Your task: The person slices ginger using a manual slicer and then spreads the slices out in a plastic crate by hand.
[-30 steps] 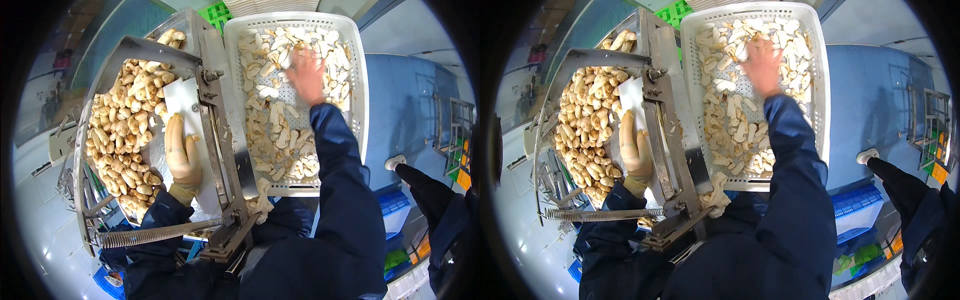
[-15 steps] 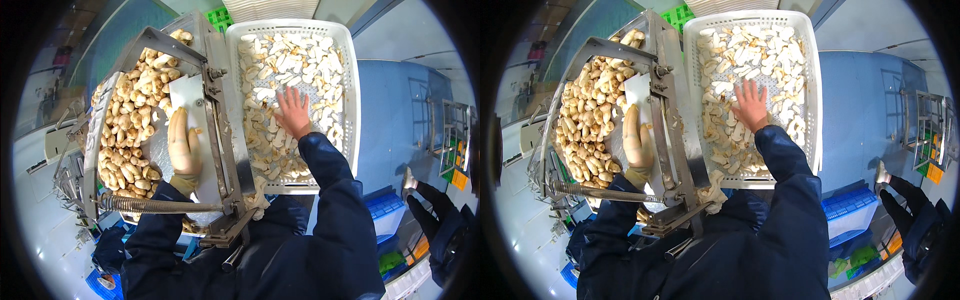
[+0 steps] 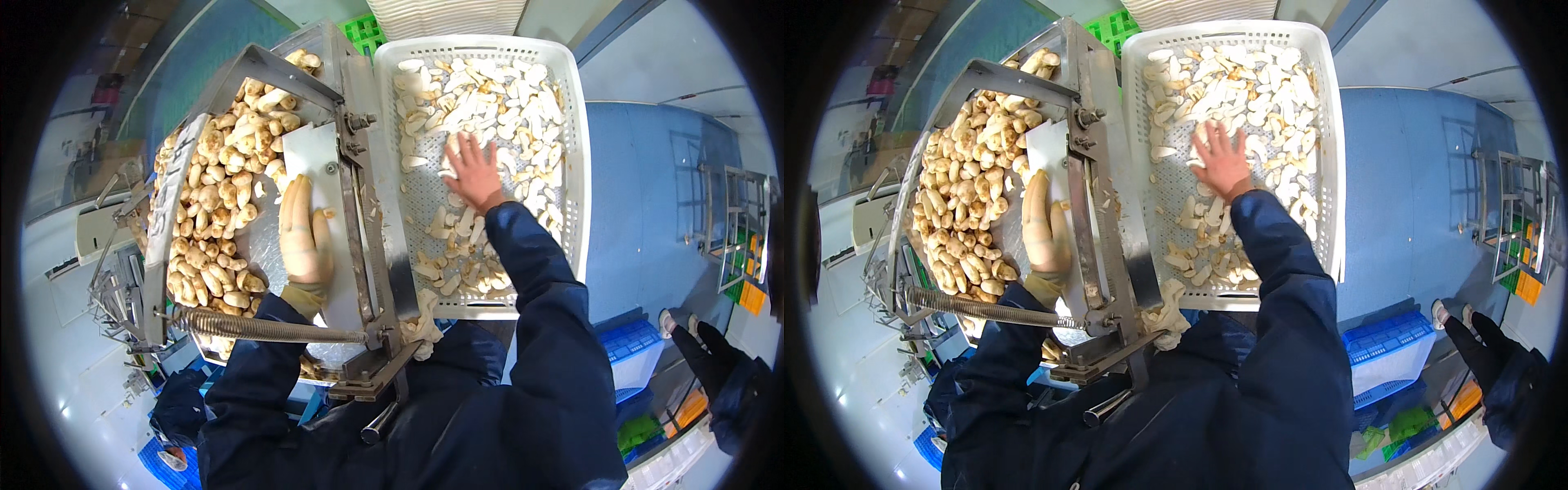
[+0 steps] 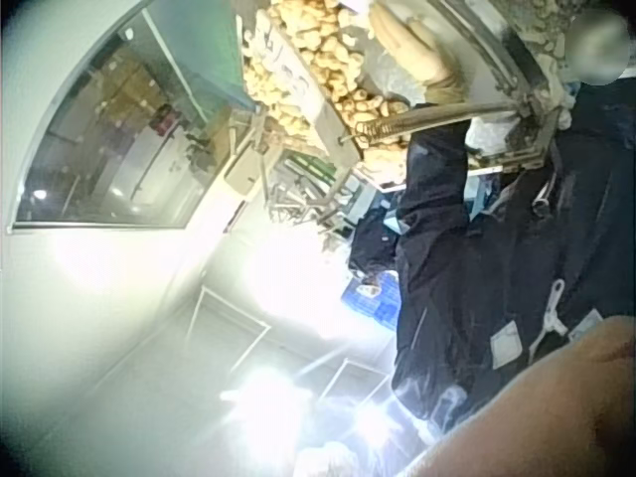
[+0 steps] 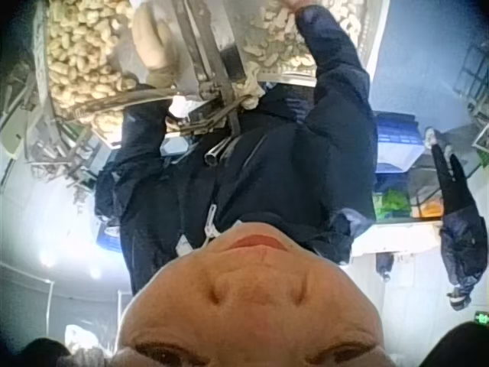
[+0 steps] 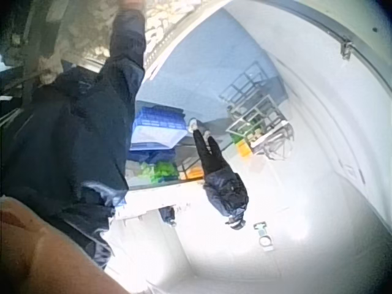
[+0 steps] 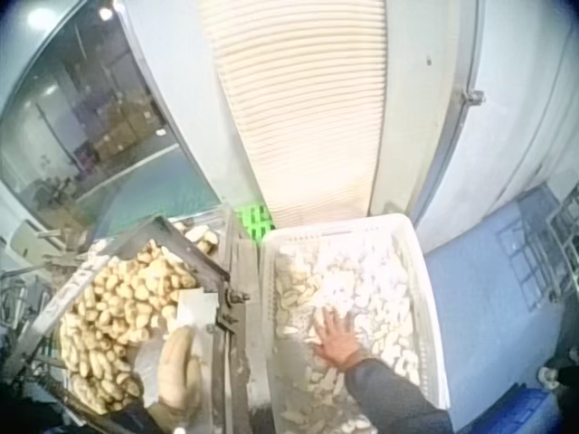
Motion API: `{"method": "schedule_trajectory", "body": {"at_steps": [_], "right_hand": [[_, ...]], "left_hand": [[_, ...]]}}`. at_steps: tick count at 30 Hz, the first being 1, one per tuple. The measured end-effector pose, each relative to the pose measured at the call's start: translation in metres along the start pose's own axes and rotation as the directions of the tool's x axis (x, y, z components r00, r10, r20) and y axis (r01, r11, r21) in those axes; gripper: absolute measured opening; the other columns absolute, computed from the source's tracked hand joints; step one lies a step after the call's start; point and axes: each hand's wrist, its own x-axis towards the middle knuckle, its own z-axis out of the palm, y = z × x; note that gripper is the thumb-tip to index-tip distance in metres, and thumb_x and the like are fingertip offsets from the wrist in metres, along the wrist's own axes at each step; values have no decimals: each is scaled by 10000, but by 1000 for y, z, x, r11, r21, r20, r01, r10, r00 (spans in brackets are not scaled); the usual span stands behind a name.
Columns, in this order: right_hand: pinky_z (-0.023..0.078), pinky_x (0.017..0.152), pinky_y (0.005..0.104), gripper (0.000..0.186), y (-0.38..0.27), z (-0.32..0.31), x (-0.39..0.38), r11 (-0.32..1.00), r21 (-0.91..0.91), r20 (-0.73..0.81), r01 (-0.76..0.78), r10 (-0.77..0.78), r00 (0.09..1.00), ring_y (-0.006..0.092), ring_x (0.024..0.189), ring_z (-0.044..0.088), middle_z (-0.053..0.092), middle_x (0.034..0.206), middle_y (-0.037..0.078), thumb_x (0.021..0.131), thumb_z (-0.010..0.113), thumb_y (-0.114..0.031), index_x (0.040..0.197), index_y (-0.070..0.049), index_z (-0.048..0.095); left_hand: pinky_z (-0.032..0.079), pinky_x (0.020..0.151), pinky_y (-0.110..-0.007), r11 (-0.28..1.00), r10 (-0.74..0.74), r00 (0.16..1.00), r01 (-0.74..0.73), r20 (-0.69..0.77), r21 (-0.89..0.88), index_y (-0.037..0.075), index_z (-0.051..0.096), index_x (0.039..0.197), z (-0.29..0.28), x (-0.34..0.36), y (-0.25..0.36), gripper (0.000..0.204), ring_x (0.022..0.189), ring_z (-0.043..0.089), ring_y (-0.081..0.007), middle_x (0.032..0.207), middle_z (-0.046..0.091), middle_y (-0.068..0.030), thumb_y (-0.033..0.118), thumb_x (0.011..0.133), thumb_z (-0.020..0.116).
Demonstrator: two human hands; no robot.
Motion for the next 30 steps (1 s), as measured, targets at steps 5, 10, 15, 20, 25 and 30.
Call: {"method": "schedule_trajectory", "body": {"at_steps": [5,10,15,20,25,30], "right_hand": [[131,1026,615,663,36,-6,4,933,60,-142,-355,360,922,392,1322,194,216,1447,166,832,467,-551,1362,-170,349],[165,1010,627,685,-46,6,-32,994,102,51,40,-45,998,363,1322,197,218,1446,145,810,485,-575,1370,-207,340],[128,1022,612,675,7,9,-15,926,47,-146,-374,376,915,385,1326,184,223,1435,186,841,453,-546,1363,-133,341],[136,1021,612,623,20,-12,61,944,183,-273,-275,317,908,400,1317,203,255,1414,210,833,516,-478,1333,-133,377],[94,1049,590,692,-9,11,72,965,-60,65,-256,259,964,331,1357,152,147,1475,165,869,362,-571,1423,-186,210],[123,1026,610,639,-18,26,28,976,95,-159,-198,211,964,345,1333,197,249,1435,164,847,447,-523,1370,-174,335]], "left_hand": [[337,998,-395,1000,7,1000,-7,-6,11,-57,462,1214,-1,1,3,454,1157,444,-370,1220,483,-232,-65,760,461],[336,999,-396,1000,-28,1000,28,6,13,-61,460,1214,-1,0,0,454,1162,441,-368,1223,482,-231,-62,760,461],[333,1003,-397,999,28,1000,-28,-8,27,-59,462,1214,0,-1,-1,449,1160,444,-369,1230,481,-229,-59,765,461],[335,1001,-398,999,15,1000,-14,-11,44,-58,461,1215,-2,-1,1,460,1163,445,-368,1228,484,-228,-79,755,469],[338,999,-399,999,41,999,-41,-7,29,-64,461,1210,1,4,4,455,1162,445,-370,1226,482,-234,-80,755,465],[338,999,-401,1000,20,1000,-20,9,22,-71,458,1211,-2,-2,2,443,1155,446,-375,1216,485,-239,-60,769,450]]}}
